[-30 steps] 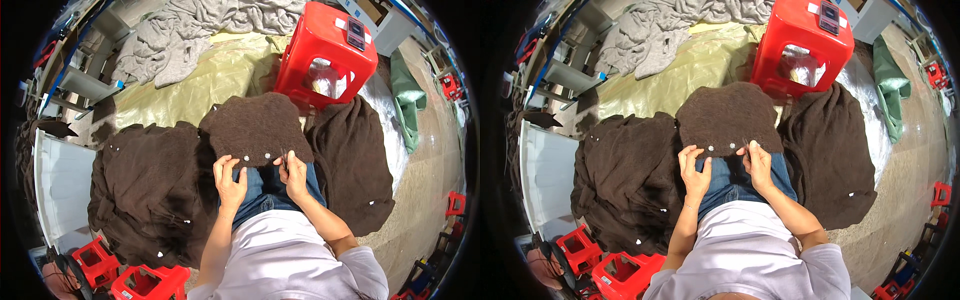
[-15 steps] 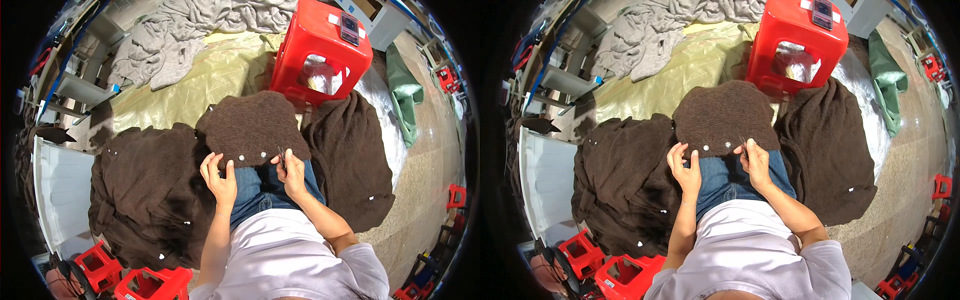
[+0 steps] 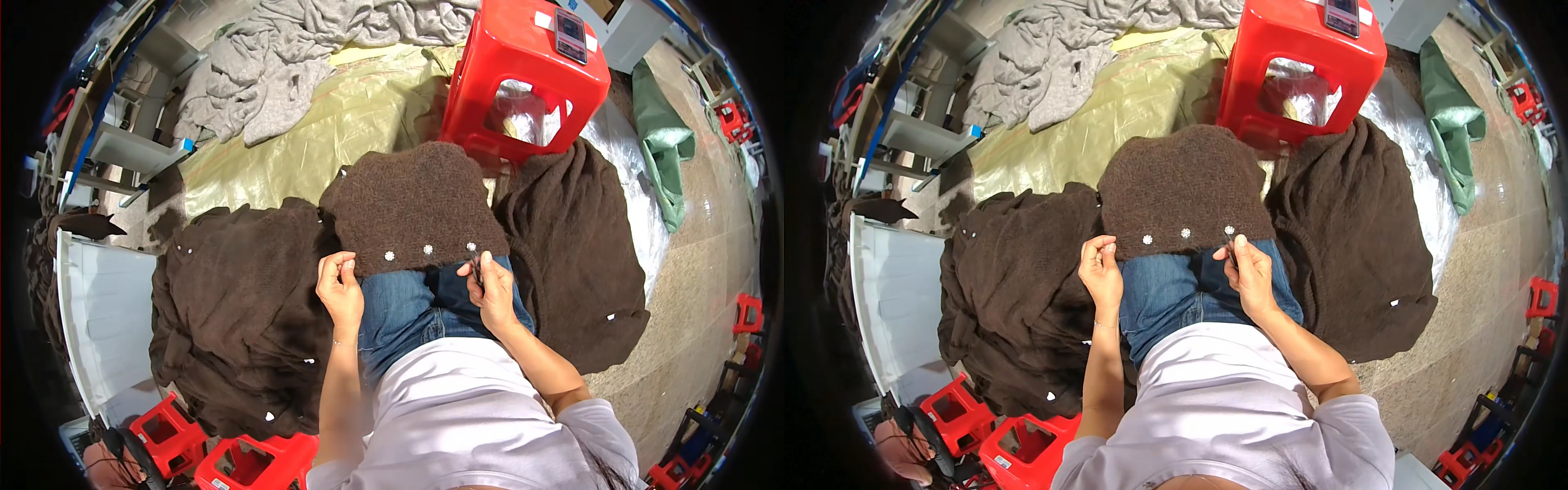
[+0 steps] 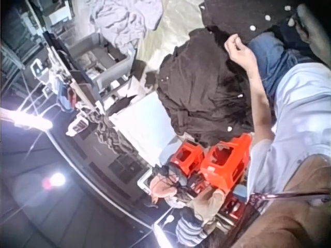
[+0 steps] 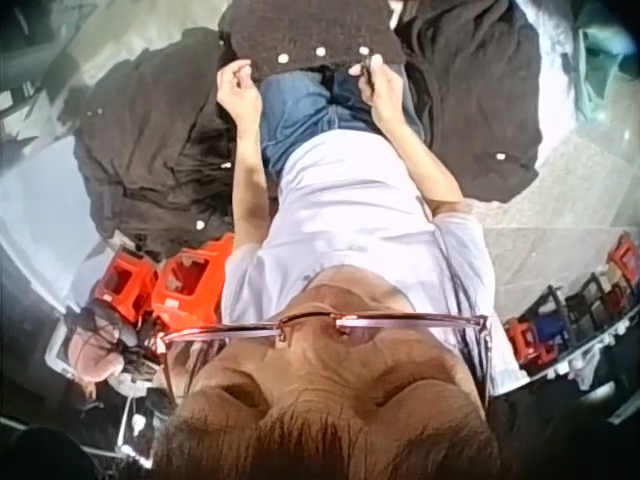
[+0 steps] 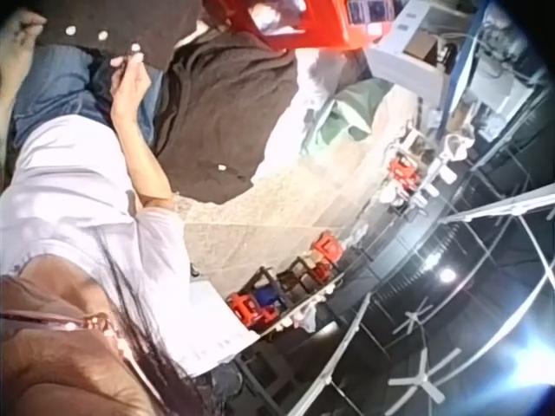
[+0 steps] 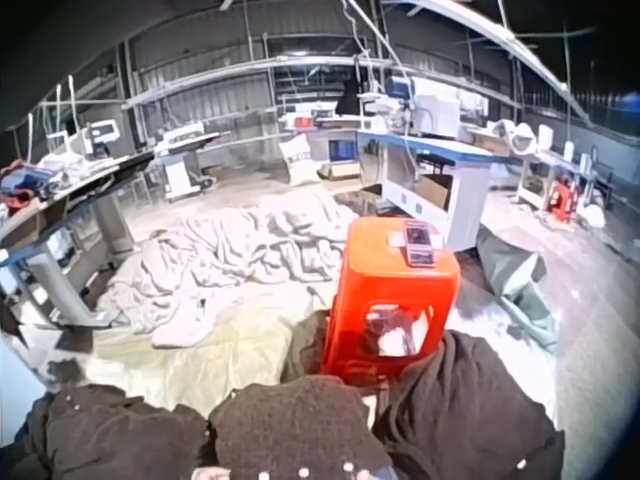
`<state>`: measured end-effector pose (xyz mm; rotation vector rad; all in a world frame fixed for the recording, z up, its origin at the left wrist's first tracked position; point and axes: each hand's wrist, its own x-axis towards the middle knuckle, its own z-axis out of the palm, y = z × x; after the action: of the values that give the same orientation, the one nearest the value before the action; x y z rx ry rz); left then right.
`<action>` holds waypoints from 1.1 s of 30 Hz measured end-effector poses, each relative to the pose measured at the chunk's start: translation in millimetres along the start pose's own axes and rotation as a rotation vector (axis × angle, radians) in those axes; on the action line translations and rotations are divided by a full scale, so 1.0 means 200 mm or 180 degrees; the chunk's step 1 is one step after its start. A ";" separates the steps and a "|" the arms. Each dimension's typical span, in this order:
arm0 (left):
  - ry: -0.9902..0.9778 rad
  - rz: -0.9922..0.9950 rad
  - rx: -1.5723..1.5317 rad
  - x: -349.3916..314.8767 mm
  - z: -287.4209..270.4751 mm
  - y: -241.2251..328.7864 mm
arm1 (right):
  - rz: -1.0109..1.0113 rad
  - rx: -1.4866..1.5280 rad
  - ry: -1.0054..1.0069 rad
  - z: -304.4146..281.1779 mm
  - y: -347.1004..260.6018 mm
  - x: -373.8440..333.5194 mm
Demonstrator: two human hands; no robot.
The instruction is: Buttoning small pieces of brown fabric in a production environment.
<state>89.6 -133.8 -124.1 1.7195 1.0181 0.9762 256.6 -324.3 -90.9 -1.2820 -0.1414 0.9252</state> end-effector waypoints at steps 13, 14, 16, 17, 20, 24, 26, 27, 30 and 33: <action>0.0603 0.1192 0.1412 0.00 0.06 0.15 | 0.0058 -0.0048 -0.0069 -0.01 0.01 0.01; 0.0526 0.1158 0.1294 -0.02 0.08 0.18 | 0.0068 0.0023 -0.0057 -0.01 0.01 0.01; 0.0291 0.1154 0.1100 -0.06 0.12 0.24 | 0.0062 0.0093 -0.0031 -0.02 0.01 0.02; 0.0137 0.1191 0.1058 -0.07 0.15 0.26 | 0.0032 0.0191 0.0010 -0.02 0.02 0.01; -0.0446 0.1587 0.1009 -0.07 0.23 0.30 | -0.0008 0.0446 0.0093 -0.02 0.01 0.01; -0.1213 0.2019 0.1551 -0.02 0.34 0.35 | 0.0069 0.0628 0.0201 -0.03 0.00 0.00; -0.1320 0.2063 0.1693 -0.02 0.35 0.32 | 0.0054 0.0598 0.0157 -0.03 0.00 0.01; -0.1228 0.2092 0.1724 -0.02 0.36 0.31 | 0.0048 0.0565 0.0115 -0.03 0.01 0.01; -0.1000 0.1857 0.1300 -0.03 0.36 0.29 | 0.0068 0.0444 0.0073 -0.02 -0.01 0.01; -0.0722 0.1572 0.0588 -0.04 0.36 0.28 | 0.0087 0.0102 -0.0118 -0.02 0.00 0.01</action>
<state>165.2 -177.7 -93.8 2.2412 0.5573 0.9773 260.3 -325.5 -92.8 -1.2402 -0.1378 0.9715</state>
